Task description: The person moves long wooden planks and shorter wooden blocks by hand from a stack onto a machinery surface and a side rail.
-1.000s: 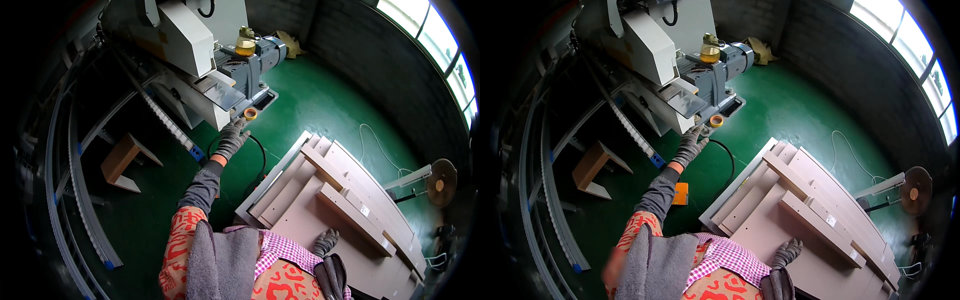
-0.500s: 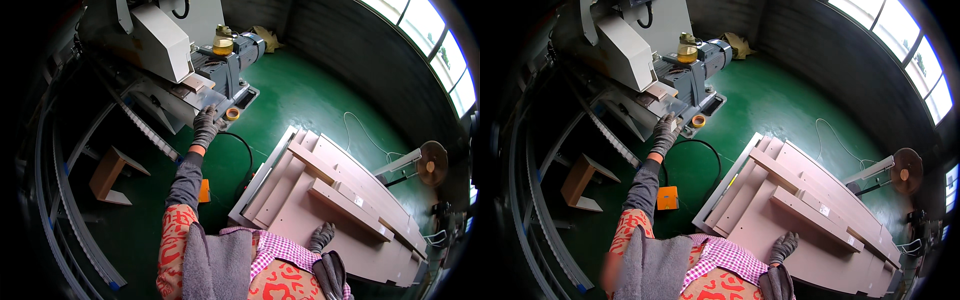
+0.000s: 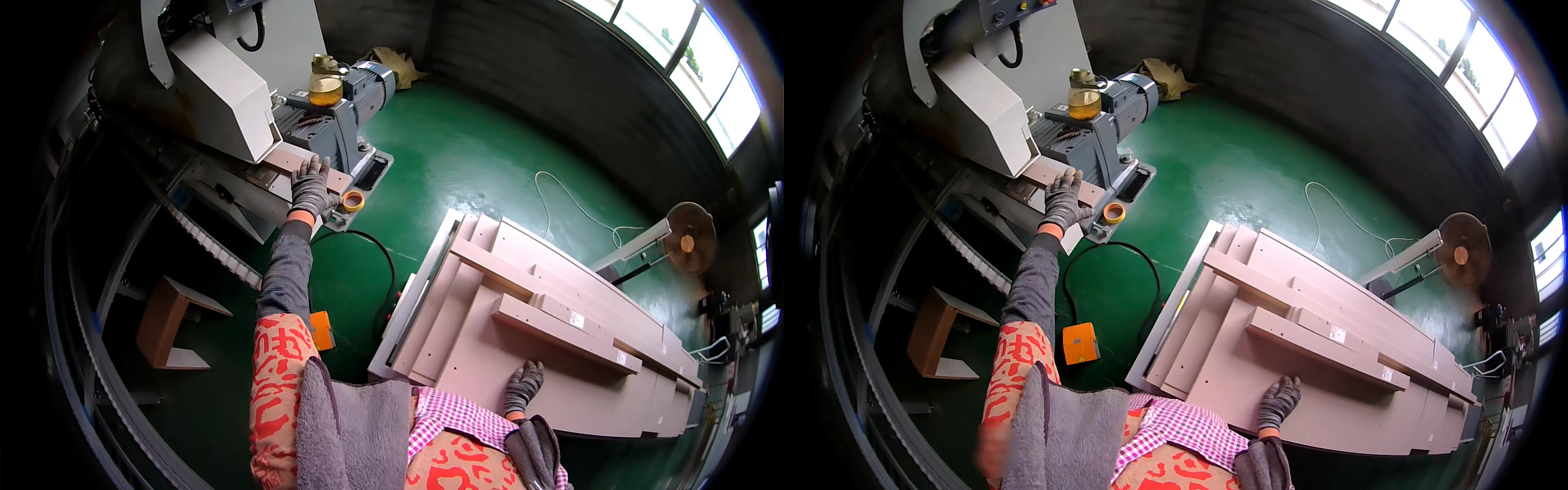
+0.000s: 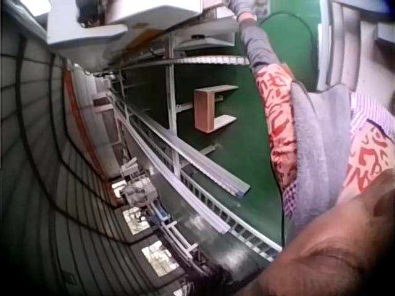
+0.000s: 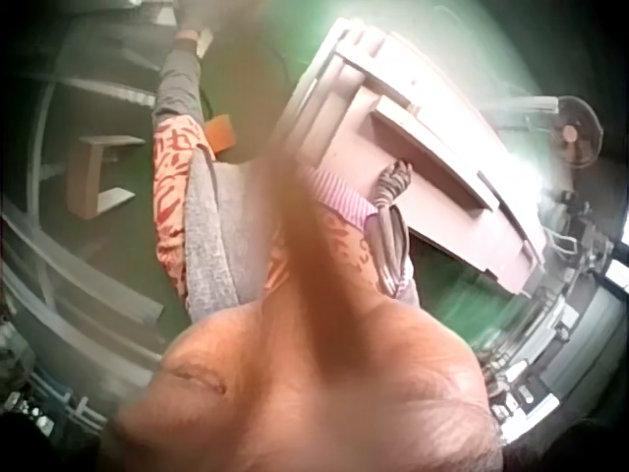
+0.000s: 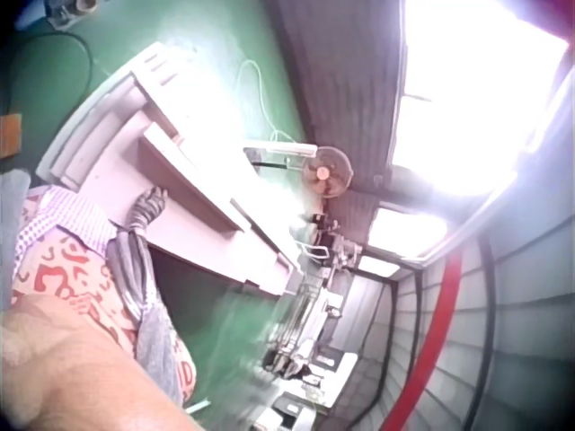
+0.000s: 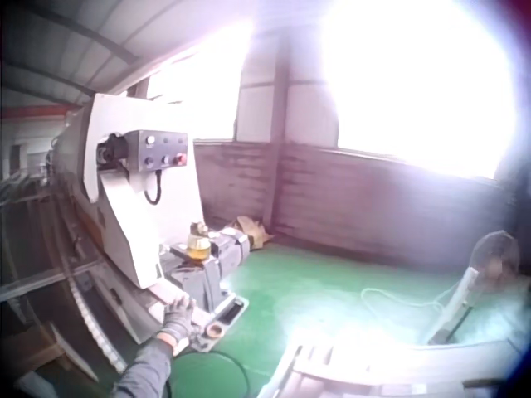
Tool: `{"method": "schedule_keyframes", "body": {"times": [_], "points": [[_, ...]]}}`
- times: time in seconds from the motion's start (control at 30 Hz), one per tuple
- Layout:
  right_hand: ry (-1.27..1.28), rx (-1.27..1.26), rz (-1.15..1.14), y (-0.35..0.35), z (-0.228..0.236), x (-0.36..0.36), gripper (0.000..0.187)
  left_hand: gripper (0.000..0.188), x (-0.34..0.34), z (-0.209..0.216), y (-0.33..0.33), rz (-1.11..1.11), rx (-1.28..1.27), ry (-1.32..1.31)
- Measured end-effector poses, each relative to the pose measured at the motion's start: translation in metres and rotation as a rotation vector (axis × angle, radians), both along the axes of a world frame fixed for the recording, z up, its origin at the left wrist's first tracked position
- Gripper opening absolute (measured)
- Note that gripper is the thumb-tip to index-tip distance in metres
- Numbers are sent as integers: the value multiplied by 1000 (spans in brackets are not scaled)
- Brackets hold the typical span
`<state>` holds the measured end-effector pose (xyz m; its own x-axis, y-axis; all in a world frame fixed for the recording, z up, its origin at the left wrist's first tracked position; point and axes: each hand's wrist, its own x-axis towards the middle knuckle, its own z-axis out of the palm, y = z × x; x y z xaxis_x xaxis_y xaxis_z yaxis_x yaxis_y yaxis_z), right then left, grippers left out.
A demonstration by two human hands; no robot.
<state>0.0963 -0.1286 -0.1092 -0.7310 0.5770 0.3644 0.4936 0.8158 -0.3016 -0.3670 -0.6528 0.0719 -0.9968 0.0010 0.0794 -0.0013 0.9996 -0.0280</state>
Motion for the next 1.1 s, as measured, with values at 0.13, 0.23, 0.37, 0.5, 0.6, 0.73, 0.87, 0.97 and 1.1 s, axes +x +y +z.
{"method": "schedule_keyframes", "body": {"times": [0.13, 0.23, 0.37, 0.5, 0.6, 0.73, 0.87, 0.97, 1.1], "points": [[-11, 29, -6, -4, 5, -2, 33, 119, -15, 9, 12, -64, -60, -163], [-1, 26, -30, -4, 10, 5, 33, 112, -30, -1, 43, -254, -162, -238], [-49, 8, -56, -3, 16, -1, 34, 79, -30, -11, 65, -418, -141, -119], [-82, -136, -60, 4, 13, -11, 36, 74, -19, -10, 101, -569, -139, -62], [129, -578, 68, -21, 40, -31, 27, 75, -6, -7, 134, -579, -156, -80], [173, -884, 449, -62, 76, -80, 25, 81, 3, -7, 170, -595, -166, -204], [219, -1549, 490, -87, 109, -132, 37, 78, 32, -1, 215, -670, -144, -134], [156, -1808, 428, -86, 119, -170, 45, 77, 54, 8, 247, -683, -54, -184], [171, -2005, 203, -87, 119, -221, 57, 74, 69, 5, 282, -759, -39, -157]]}}
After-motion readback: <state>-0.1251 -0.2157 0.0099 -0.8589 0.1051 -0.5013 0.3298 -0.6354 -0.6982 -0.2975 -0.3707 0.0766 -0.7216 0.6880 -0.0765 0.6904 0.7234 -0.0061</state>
